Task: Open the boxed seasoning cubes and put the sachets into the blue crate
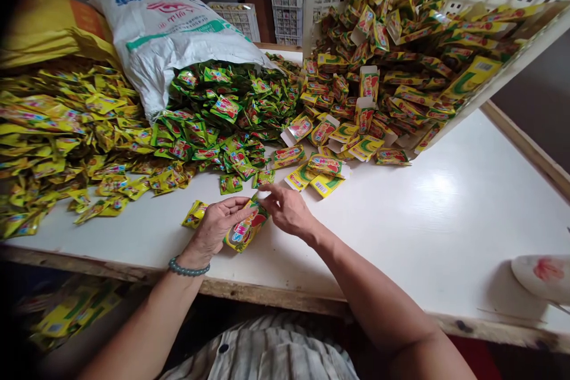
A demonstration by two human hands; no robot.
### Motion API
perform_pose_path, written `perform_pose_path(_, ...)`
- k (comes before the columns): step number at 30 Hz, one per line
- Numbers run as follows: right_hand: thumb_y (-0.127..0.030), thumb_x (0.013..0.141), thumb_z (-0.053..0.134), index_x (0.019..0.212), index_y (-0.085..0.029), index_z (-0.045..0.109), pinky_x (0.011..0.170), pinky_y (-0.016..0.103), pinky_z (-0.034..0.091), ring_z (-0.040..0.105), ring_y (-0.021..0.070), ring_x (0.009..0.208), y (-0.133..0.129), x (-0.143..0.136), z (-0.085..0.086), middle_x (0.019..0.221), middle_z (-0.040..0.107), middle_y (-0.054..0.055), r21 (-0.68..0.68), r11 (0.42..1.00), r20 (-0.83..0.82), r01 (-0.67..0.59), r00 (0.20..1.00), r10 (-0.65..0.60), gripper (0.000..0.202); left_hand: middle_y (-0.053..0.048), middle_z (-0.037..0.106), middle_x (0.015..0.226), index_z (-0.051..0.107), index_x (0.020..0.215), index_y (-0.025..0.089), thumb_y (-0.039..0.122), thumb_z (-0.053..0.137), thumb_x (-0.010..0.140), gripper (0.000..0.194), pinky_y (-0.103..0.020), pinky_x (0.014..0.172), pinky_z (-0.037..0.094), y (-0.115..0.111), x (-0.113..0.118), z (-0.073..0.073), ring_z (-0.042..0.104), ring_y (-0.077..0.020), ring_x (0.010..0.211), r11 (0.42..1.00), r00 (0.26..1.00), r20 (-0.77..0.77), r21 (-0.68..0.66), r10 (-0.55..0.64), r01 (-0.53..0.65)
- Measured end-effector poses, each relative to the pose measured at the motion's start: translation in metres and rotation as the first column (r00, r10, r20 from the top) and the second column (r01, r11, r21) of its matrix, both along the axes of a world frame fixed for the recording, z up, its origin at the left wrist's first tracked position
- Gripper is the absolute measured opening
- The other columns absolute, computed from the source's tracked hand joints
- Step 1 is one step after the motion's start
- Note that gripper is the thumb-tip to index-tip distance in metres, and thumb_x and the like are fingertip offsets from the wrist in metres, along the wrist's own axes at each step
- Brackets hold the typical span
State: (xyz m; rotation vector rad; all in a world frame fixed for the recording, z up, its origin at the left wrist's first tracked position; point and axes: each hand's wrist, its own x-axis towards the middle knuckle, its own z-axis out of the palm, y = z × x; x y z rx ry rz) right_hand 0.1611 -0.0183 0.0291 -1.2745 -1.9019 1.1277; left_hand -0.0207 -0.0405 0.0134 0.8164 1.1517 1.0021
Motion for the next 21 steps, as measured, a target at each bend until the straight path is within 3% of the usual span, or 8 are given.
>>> perform_pose_path(3,-0.029,0.092,0.053,0.117,-0.019,0.052,0.07,0.028,0.045,0.064,0.0163,0.074,-0.005,-0.007,0.002,0.084,0.071,0.004,0.031,0.998,-0.079,0.049,0.996,-0.047,0.026,-0.003,0.077,0.079,0.073,0.089,0.015,0.031,0.087,0.059,0.037,-0.024,0.065,0.054,0.001,0.0,-0.001,0.068,-0.0137,0.065,0.999,0.998,0.042,-0.009,0.043,-0.043)
perform_pose_path(8,-0.037,0.093,0.054,0.112,-0.019,0.052,0.072,0.031,0.045,0.06,0.0175,0.073,-0.012,-0.018,0.001,0.076,0.067,0.003,0.108,0.994,-0.049,0.013,0.999,-0.008,0.026,-0.004,0.076,0.078,0.066,0.1,0.015,0.031,0.085,0.06,0.047,-0.024,0.067,0.053,0.0,0.0,0.0,0.069,-0.0157,0.07,0.994,0.997,0.03,0.072,0.077,-0.079)
perform_pose_path(13,-0.045,0.086,0.062,0.101,-0.021,0.061,0.076,0.031,0.045,0.057,0.0184,0.089,-0.007,-0.013,-0.004,0.101,0.066,0.007,0.135,0.955,-0.226,0.265,0.946,-0.231,0.028,0.004,0.068,0.063,0.053,0.107,0.024,0.033,0.078,0.069,0.047,-0.024,0.056,0.05,0.001,0.003,0.004,0.064,-0.0143,0.056,0.964,0.978,0.017,0.165,0.207,-0.206)
perform_pose_path(17,-0.054,0.079,0.067,0.089,-0.019,0.067,0.066,0.027,0.044,0.055,0.0151,0.075,-0.006,-0.016,-0.011,0.084,0.064,0.004,-0.111,0.991,-0.348,0.078,0.931,-0.112,0.037,0.004,0.068,0.067,0.055,0.1,0.023,0.034,0.077,0.07,0.039,-0.024,0.06,0.05,0.002,0.002,0.005,0.066,-0.0148,0.062,0.97,0.982,0.038,0.155,0.183,-0.187)
perform_pose_path(21,-0.056,0.071,0.072,0.07,-0.016,0.063,0.061,0.025,0.041,0.049,0.0111,0.062,-0.01,-0.022,-0.017,0.065,0.058,-0.001,-0.318,0.948,-0.431,-0.021,0.894,-0.125,0.041,0.004,0.069,0.073,0.056,0.093,0.022,0.032,0.078,0.069,0.034,-0.024,0.066,0.051,0.0,-0.001,0.003,0.066,-0.0143,0.066,0.992,0.998,0.053,0.118,0.027,-0.033)
